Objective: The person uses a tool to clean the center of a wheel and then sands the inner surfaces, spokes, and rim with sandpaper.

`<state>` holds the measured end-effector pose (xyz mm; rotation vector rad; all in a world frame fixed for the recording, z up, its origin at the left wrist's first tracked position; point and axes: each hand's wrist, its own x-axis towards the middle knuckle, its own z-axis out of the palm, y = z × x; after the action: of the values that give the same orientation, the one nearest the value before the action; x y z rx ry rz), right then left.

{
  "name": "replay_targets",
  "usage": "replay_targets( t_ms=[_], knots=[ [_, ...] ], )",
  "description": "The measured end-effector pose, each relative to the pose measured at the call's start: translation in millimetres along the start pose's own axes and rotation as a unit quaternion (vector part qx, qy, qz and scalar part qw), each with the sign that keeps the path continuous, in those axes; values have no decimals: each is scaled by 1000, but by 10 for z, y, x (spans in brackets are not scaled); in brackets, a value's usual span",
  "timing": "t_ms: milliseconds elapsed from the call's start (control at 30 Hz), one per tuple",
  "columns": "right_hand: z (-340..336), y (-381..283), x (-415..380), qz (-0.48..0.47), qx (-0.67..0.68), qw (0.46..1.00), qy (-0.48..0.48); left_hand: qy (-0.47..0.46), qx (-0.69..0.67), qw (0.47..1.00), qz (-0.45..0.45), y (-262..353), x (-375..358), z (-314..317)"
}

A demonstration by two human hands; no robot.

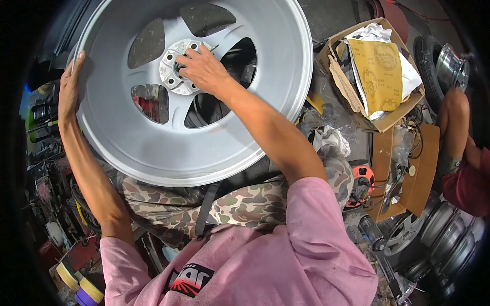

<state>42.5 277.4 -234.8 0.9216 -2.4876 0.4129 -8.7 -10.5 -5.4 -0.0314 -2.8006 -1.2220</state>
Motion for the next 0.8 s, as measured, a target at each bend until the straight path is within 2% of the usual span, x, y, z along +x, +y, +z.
replay_targets(
  t_ms=[100,233,300,433,500,800],
  knots=[
    [57,-71,-5,43,8,999,20,-18,4,1000,-22,2,5,-24],
    [64,-63,-13,36,-8,999,36,-2,23,1000,7,25,-32,21],
    [37,-49,-13,27,-12,1000,-2,11,18,1000,20,11,-27,17],
    [32,-17,-25,8,-12,1000,11,0,23,1000,-2,-2,-12,6],
    [77,-28,-31,44,1,997,65,1,19,1000,-3,9,-14,16],
    [107,-43,-7,39,12,997,60,-11,24,1000,0,-48,3,-14]
  ],
)
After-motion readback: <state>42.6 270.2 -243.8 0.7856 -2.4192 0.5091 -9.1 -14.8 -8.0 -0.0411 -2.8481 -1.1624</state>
